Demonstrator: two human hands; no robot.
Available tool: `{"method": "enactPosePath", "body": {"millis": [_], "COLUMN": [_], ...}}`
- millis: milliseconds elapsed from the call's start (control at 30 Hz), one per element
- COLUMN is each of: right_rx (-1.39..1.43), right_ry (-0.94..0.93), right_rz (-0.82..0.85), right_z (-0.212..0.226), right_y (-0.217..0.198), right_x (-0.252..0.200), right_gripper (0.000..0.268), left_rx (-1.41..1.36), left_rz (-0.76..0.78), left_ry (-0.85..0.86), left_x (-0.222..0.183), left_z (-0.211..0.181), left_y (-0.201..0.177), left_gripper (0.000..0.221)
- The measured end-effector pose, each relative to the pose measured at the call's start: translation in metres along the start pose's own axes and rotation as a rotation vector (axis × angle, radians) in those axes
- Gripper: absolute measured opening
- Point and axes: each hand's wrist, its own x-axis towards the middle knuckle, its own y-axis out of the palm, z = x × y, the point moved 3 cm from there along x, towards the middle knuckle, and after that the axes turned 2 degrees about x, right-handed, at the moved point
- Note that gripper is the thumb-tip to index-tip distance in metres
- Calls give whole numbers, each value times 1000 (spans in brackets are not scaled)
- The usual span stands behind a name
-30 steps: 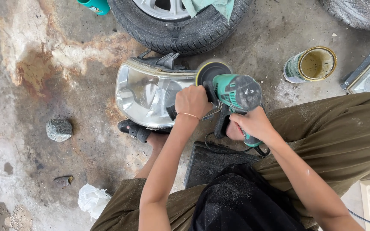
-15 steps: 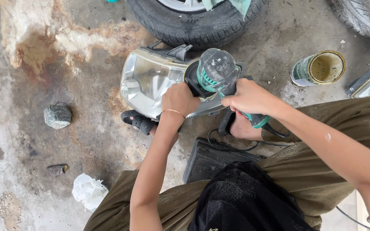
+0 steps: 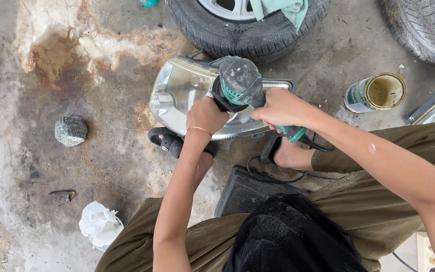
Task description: The person uses a green electric polisher with a round pad to polish the surface of a car headlight. They move the tool across the headlight lens in circular and sweeping motions to smooth the surface.
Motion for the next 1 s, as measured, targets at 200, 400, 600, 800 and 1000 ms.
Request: {"method": "enactPosePath", "body": {"millis": [200,400,600,800,1000], "right_rx": [-40,-62,-133,-262,-414], "right_ry": [-12,-20,-45,-42,-61], "right_rz": [2,-7,22,80,158], "right_z": [17,25,37,56,70], "right_y": [-5,-2,7,27,65], "right_x": [-2,7,25,40,66], "right_gripper": [44,44,52,52,40], "left_rx": [-39,-72,-93,-152,-287], "left_rz": [-27,-37,-61,-67,-67], "left_ry": [-2,-28,-47,-130,-256], "left_x": [4,14,17,17,4], "left_z": [2,17,34,68,115], "left_y": [-5,-3,-9,2,34], "left_gripper": [35,35,36,38,34]}}
